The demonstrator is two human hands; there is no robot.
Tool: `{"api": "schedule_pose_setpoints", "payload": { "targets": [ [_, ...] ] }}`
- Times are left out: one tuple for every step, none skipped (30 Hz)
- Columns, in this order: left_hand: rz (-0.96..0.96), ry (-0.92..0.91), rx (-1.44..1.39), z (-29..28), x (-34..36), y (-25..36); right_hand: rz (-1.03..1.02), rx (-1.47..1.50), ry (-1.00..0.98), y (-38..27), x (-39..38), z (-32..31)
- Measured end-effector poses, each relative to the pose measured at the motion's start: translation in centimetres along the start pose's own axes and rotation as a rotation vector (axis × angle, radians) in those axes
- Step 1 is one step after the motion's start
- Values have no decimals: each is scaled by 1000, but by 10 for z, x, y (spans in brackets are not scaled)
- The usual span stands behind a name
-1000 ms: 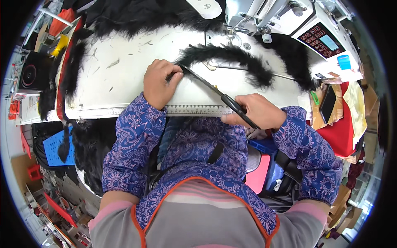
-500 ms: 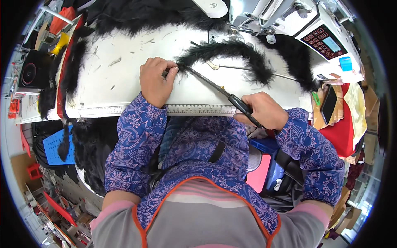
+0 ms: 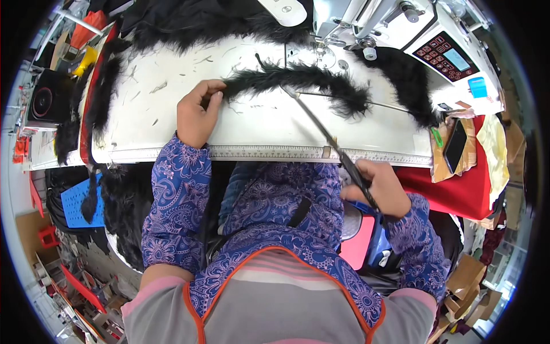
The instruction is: Sewing black fur trim onto fabric using a sewing machine and trimming with scissors.
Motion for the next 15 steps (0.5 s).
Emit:
{"api": "schedule_pose_setpoints", "payload": {
  "targets": [
    [13, -60, -8, -1, -1, 1, -35, -3, 27, -3, 6, -2],
    [26, -120, -15, -3, -2, 1, -43, 79, 66, -3, 12, 1],
    [29, -120, -20, -8, -1, 1, 52, 56, 67, -4, 17, -1],
    [49, -189, 7, -16, 2, -2, 144, 35, 59, -3, 23, -3],
    [69, -261, 33, -22, 5, -4, 144, 37, 58, -3, 24, -5],
    [126, -249, 186, -34, 13, -4, 152, 59, 45, -4, 25, -8],
    [201, -145, 324, -48, 22, -16, 159, 79, 31, -5, 24, -10],
    [275, -39, 465, -57, 31, -19, 158, 79, 28, -7, 24, -10],
    [292, 12, 447, -54, 41, -22, 177, 68, 31, -8, 24, -10],
    [304, 64, 431, -47, 51, -16, 197, 54, 28, -8, 24, -9],
    [307, -15, 339, -26, 56, -3, 199, 50, 30, -4, 24, -8],
    [352, -74, 133, -7, 60, 1, 140, 34, 63, -1, 22, -8],
    [570, -141, 78, 14, 62, 5, 85, 18, 98, 3, 21, -8],
    [611, -240, 96, 38, 62, 13, 86, 11, 103, 7, 16, -10],
    [600, -360, 114, 58, 62, 12, -29, -19, 152, 14, 10, -12]
  ]
}}
Point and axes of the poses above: each hand's wrist, its own x-axis towards the middle knuckle, its own z-axis out of the palm, y = z × x, the point moved 2 cm from there along x, towards the middle knuckle, and after that the axes turned 15 degrees about y, right-handed, at the moved point
